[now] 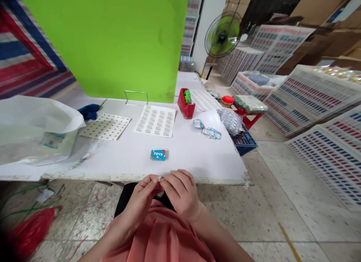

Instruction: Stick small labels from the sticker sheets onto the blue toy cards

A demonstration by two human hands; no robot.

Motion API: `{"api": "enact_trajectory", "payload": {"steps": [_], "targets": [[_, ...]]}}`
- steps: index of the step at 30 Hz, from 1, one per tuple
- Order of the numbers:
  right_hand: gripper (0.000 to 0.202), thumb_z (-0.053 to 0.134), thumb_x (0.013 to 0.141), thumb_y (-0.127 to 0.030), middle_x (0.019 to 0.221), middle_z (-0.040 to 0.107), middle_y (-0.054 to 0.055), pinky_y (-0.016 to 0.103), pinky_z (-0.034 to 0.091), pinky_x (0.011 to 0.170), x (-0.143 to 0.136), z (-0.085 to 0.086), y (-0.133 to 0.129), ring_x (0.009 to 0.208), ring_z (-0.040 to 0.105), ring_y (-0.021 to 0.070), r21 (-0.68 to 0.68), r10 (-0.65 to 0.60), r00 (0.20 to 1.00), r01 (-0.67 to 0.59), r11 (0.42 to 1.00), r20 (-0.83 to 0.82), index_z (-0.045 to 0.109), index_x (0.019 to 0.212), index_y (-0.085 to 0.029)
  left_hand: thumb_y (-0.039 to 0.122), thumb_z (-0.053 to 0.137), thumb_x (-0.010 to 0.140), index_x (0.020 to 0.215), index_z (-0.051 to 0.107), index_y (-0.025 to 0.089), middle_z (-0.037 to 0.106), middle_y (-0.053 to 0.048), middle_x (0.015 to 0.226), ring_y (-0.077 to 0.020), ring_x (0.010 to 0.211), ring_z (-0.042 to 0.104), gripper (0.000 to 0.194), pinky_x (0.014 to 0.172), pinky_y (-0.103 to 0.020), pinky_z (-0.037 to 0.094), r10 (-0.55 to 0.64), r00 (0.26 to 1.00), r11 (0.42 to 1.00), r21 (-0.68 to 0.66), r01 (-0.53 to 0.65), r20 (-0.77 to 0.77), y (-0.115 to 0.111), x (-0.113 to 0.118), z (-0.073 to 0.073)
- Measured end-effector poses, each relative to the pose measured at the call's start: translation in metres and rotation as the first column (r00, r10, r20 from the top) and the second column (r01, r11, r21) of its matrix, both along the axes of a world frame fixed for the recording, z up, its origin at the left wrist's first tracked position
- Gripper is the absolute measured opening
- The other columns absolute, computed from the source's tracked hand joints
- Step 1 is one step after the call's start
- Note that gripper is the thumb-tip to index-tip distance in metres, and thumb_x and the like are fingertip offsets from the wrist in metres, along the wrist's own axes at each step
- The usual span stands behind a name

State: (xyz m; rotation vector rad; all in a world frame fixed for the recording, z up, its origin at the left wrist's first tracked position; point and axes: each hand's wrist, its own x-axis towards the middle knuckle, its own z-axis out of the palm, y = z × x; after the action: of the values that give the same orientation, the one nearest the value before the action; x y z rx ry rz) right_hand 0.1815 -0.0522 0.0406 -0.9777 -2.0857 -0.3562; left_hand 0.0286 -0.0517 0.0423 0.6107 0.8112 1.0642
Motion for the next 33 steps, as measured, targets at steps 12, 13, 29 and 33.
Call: {"api": "enact_trajectory", "payload": {"steps": [12,13,29,33], "targets": [[0.025,0.064,0.08,-0.02,0.102,0.063,0.008,0.041,0.047,0.088,0.001,-0.003,0.006,0.102,0.055,0.0231,-0.375,-0.094,0.971,0.005,0.927,-0.221,0.063,0.105,-0.022,0.037,0.067,0.075,0.071,0.059,0.017,0.058,0.001,0.064,-0.0107,0.062,0.051,0.022,0.062,-0.022,0.038,0.018,0.994,0.992,-0.118,-0.031,-0.109,0.019,-0.004,-0.02],[0.021,0.062,0.082,-0.021,0.104,0.061,0.008,0.04,0.048,0.087,0.002,-0.003,0.006,0.102,0.055,0.0227,-0.449,-0.145,0.948,0.002,0.894,-0.285,0.063,0.103,-0.023,0.038,0.066,0.076,0.071,0.059,0.017,0.058,0.0,0.063,-0.0106,0.061,0.05,0.022,0.062,-0.022,0.038,0.007,0.991,0.993,-0.116,-0.023,-0.132,0.019,-0.005,-0.019],[0.01,0.057,0.083,-0.029,0.094,0.059,0.004,0.03,0.044,0.084,-0.007,-0.006,0.022,0.092,0.057,0.0172,-0.782,-0.378,0.725,-0.354,0.513,-0.576,0.061,0.077,-0.021,0.042,0.056,0.082,0.068,0.06,0.015,0.055,0.001,0.061,-0.0111,0.063,0.047,0.031,0.065,-0.023,0.036,-0.015,0.918,0.998,0.056,0.041,-0.395,0.014,-0.012,-0.012],[0.01,0.058,0.082,-0.028,0.093,0.059,0.004,0.03,0.044,0.082,-0.008,-0.007,0.022,0.09,0.056,0.0168,-0.772,-0.373,0.72,-0.356,0.526,-0.585,0.061,0.076,-0.021,0.043,0.059,0.08,0.072,0.062,0.015,0.054,0.001,0.061,-0.0108,0.062,0.046,0.029,0.064,-0.023,0.036,-0.009,0.908,0.997,0.07,0.043,-0.419,0.014,-0.014,-0.015]]}}
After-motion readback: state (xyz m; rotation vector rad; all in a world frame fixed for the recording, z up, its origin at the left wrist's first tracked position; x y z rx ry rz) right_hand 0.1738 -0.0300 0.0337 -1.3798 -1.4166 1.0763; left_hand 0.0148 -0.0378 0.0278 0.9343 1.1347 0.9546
